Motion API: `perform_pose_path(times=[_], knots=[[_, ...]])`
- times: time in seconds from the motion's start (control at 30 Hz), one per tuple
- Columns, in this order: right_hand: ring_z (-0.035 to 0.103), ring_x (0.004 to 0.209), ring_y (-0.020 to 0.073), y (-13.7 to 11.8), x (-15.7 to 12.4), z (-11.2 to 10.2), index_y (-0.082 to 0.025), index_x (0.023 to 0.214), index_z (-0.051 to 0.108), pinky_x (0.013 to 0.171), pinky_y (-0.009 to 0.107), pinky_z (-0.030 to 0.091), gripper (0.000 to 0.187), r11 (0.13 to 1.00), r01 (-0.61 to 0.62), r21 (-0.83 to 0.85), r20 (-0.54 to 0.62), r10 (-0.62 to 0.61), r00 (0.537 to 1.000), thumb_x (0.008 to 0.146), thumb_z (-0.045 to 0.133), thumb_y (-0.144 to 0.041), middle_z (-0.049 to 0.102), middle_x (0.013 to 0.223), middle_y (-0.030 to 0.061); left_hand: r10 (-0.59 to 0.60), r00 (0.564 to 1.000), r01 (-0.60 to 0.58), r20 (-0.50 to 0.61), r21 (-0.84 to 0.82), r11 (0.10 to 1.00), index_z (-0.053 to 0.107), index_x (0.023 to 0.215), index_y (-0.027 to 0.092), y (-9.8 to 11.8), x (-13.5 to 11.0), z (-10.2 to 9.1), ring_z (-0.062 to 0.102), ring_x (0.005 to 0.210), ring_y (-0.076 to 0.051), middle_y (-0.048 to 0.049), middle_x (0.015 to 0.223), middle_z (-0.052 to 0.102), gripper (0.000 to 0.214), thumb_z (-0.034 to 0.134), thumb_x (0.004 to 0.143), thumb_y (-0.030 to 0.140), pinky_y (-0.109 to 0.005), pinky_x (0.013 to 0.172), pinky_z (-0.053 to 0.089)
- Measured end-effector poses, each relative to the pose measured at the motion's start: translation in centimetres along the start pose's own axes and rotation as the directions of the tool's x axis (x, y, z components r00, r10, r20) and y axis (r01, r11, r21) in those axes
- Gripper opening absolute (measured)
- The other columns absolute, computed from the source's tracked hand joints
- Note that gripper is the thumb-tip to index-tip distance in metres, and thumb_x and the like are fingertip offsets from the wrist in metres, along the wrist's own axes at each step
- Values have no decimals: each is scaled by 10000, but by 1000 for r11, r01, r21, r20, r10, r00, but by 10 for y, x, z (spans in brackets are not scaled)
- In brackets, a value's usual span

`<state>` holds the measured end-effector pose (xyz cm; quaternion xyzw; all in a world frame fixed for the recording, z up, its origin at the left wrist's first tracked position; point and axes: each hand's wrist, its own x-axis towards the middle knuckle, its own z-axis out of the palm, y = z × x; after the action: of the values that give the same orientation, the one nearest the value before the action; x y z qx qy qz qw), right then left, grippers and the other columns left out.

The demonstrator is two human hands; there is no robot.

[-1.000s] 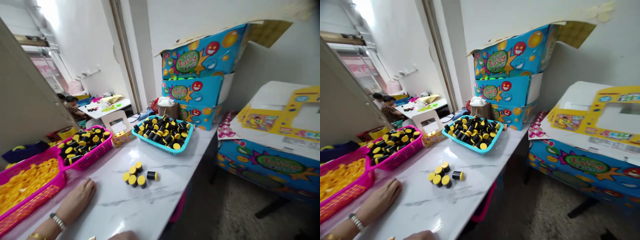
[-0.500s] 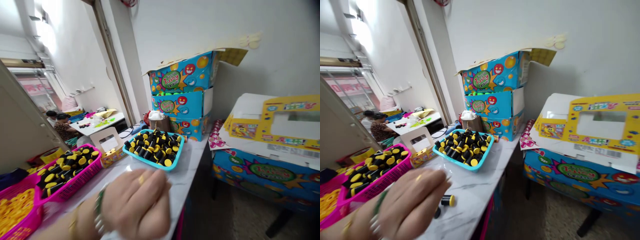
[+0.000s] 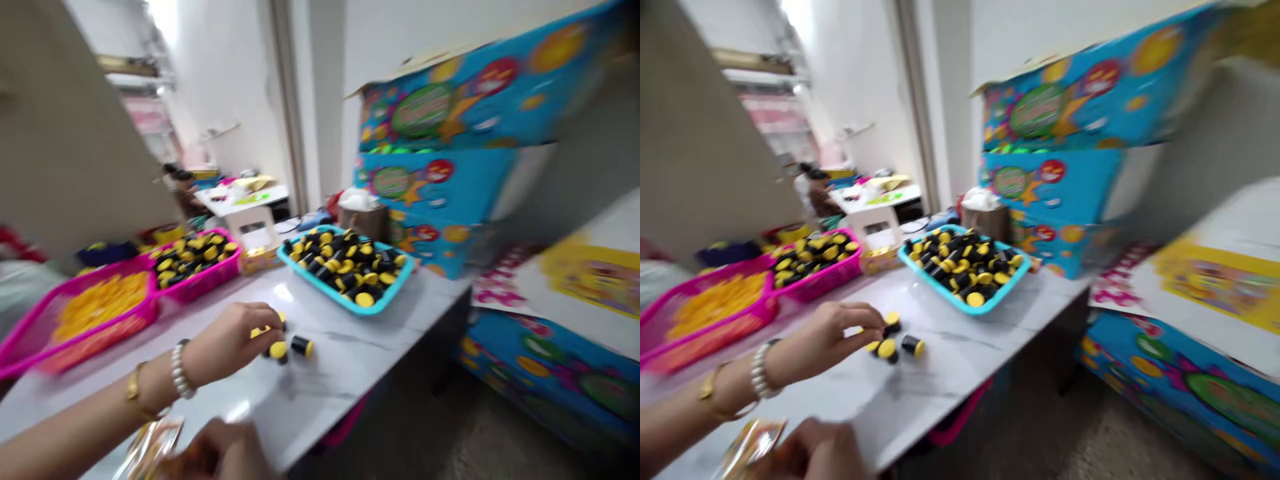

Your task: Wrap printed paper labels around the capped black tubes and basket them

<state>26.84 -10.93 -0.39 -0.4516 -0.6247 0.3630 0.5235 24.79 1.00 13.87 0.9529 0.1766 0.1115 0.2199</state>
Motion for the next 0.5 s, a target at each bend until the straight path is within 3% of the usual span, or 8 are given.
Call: perform_pose_path(times=[0.03,0.07,0.13,0.23,0.3,0.33,0.4,0.5], knots=[[613,718,155,0,-2,2,-207,963,673,580,227,460,158,998,-34,53,53,31,998,879,609,-325,701,867,17,-156,987,154,-28,-68,986,708,871,176,-2,-36,-5,633,753,-158,-57,859,701,231,551,892,344,-248,704,485],[591,673,135,0,-3,3,-196,940,672,568,218,438,166,992,-74,102,98,64,993,901,568,-320,696,813,16,-330,943,318,-51,-162,934,705,864,175,-2,-71,-8,628,731,-158,-55,828,698,255,553,887,380,-247,682,488],[574,668,124,0,-4,2,-174,861,666,618,221,434,164,971,-154,186,106,136,985,892,573,-305,676,754,9,-635,766,561,-97,-380,735,691,845,165,4,-134,-2,615,679,-152,-54,782,686,309,546,883,435,-243,636,490],[551,610,111,0,0,-1,-171,784,628,594,212,421,162,959,-189,209,149,160,976,878,585,-296,646,672,-7,-867,491,626,-92,-654,424,656,900,146,25,-199,30,583,602,-128,-54,785,662,344,550,872,472,-242,576,488],[545,577,107,-1,1,-2,-173,786,624,568,210,414,168,964,-201,173,186,169,968,882,585,-306,655,659,-7,-919,391,551,-59,-785,284,609,1046,144,42,-216,60,577,589,-130,-57,816,647,386,568,859,479,-243,523,482],[549,573,108,-2,0,-3,-174,789,624,565,210,413,169,969,-199,146,204,168,964,883,585,-309,660,662,-5,-933,356,497,-58,-834,242,577,1111,146,48,-217,75,587,620,-144,-62,833,641,423,578,852,481,-244,507,482],[558,581,112,-3,-3,-2,-177,784,621,569,212,415,167,979,-177,98,241,149,959,881,590,-310,661,667,-5,-936,340,389,-95,-892,232,539,1171,151,54,-211,98,576,617,-141,-51,809,629,453,586,851,468,-222,468,452],[564,602,116,-3,-5,0,-181,776,597,588,216,419,156,989,-125,77,296,97,950,881,586,-296,642,670,-12,-902,372,300,-218,-892,340,603,1050,143,50,-196,115,509,538,-97,-14,727,597,328,608,850,402,-196,457,406]])
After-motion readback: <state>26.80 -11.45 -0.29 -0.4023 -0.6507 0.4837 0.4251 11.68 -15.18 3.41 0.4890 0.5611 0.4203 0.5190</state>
